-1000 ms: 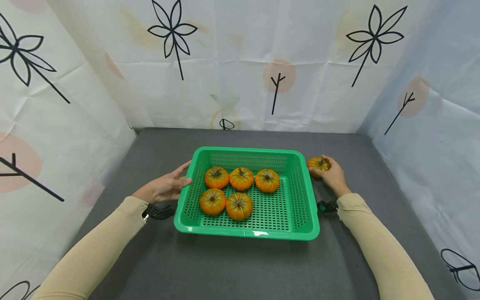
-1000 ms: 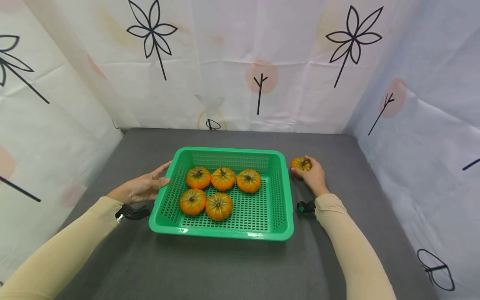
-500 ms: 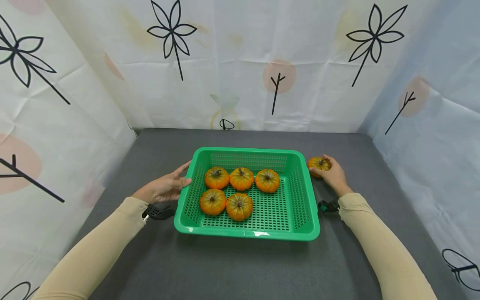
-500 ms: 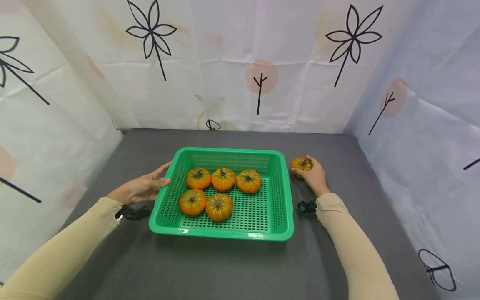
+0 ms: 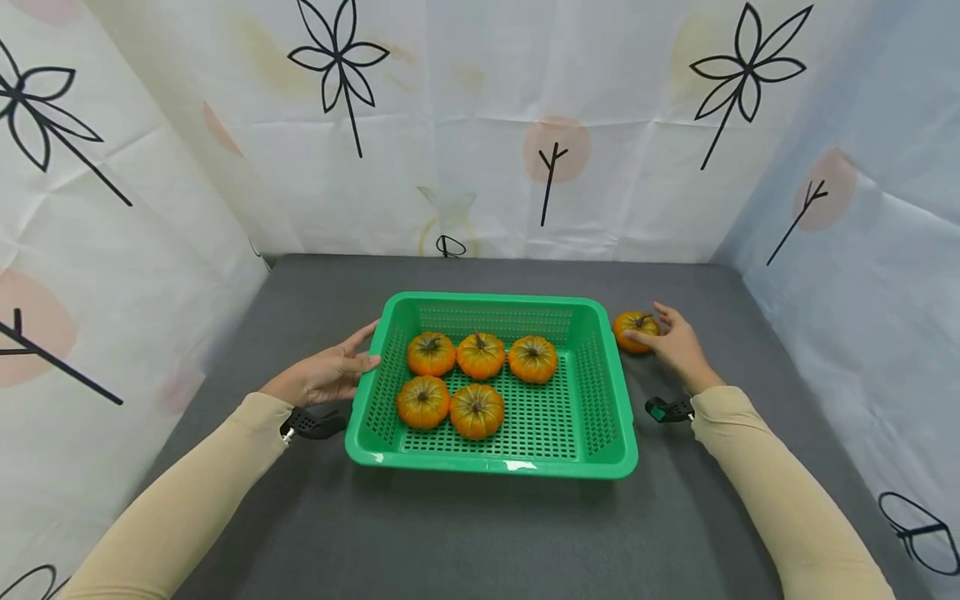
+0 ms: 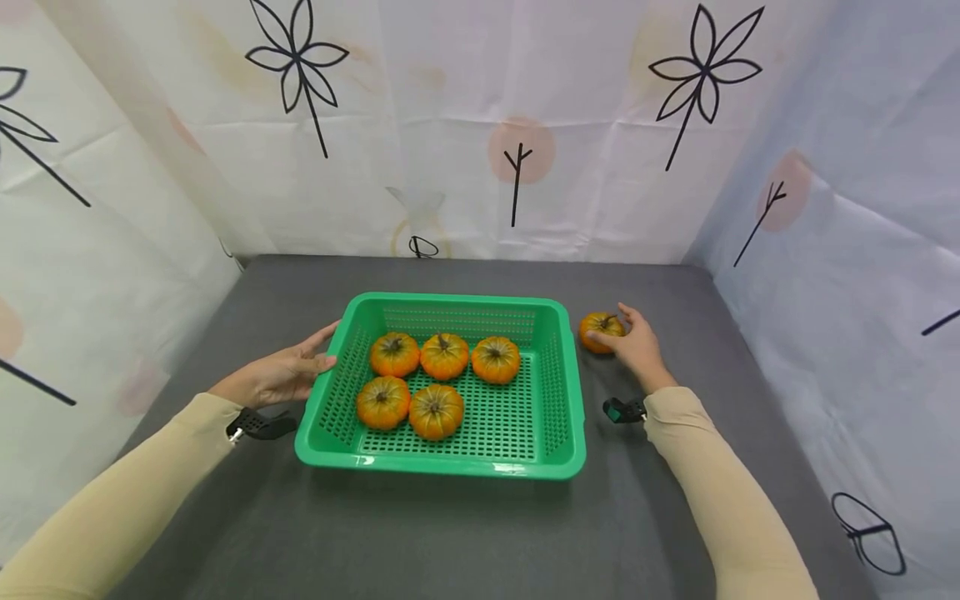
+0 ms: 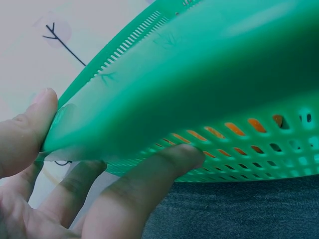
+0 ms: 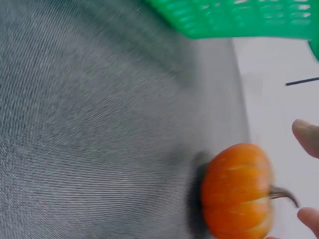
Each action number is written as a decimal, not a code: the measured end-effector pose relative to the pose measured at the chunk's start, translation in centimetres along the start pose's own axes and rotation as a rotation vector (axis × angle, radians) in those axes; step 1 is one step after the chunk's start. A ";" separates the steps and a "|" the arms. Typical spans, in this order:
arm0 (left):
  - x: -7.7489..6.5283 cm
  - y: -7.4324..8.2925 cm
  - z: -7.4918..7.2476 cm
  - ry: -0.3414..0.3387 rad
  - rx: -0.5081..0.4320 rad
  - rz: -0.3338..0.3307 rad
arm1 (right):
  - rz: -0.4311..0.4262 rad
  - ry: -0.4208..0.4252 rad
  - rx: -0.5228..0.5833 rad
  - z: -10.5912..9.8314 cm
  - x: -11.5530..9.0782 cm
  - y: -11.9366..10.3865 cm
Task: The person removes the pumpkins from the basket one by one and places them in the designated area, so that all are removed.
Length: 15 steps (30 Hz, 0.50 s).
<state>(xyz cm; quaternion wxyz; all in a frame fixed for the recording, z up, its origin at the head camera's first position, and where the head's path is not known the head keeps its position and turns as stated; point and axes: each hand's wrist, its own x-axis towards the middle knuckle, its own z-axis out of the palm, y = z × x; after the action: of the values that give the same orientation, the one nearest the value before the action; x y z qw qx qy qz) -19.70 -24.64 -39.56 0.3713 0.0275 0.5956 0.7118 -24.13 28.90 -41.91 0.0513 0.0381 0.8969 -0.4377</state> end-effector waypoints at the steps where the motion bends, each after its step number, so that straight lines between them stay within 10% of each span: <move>1: -0.1 0.0 0.0 0.003 -0.007 0.000 | 0.000 -0.007 -0.006 -0.2 -0.1 -0.2; 15: -0.1 0.0 0.1 0.006 0.023 0.009 | -0.064 -0.029 0.082 -3.9 -3.8 -6.0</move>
<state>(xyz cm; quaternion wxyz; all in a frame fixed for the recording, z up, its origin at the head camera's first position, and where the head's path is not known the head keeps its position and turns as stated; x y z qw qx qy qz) -19.57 -24.62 -39.49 0.3660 0.0323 0.6049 0.7065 -21.24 28.20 -34.41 0.0485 0.0049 0.8781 -0.4760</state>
